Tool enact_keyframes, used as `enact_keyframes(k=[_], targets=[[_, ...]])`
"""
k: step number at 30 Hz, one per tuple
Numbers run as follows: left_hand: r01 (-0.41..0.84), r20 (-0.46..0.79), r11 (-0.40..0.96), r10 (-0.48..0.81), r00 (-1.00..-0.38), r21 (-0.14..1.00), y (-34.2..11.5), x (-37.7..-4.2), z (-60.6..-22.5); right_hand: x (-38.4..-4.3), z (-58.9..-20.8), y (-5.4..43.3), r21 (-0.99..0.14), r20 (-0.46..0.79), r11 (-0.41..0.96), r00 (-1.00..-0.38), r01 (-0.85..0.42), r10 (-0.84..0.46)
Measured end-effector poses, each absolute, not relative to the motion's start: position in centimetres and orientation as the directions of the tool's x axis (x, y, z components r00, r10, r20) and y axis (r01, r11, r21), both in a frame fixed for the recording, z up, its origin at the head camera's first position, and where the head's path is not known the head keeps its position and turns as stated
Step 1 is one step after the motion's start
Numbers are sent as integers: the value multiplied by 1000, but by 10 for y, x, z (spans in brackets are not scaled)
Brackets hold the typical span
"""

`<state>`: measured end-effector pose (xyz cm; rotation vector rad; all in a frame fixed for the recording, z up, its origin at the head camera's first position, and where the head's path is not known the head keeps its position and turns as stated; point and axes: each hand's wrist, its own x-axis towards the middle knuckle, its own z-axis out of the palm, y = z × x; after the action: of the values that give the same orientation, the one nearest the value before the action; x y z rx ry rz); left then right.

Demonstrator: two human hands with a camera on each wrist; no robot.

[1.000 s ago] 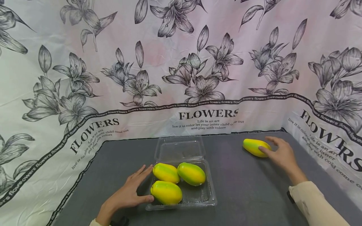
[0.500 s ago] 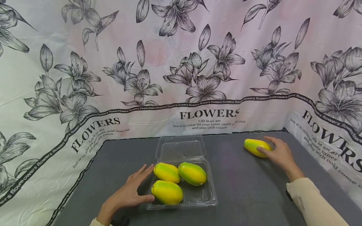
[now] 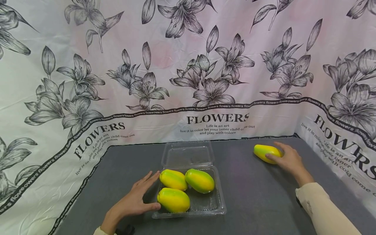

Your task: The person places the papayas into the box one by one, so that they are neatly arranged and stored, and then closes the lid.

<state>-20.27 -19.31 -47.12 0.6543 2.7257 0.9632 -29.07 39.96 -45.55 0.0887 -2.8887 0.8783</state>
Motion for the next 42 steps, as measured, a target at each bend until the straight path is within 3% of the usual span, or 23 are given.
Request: enact_keyframes(k=[17,32,42], targets=[[351,-17,687,467,-884,636,-193,-203,-472,-293,-462,391,-572,198,813,-980,-104,14],[342,-23,692,460,-887,636,-192,-203,-470,-296,-458,396,-519,149,847,-988,-111,-38],[342,-23,689,461,-887,639,-192,-203,-470,-292,-456,394,-543,126,835,-992,-88,-22]])
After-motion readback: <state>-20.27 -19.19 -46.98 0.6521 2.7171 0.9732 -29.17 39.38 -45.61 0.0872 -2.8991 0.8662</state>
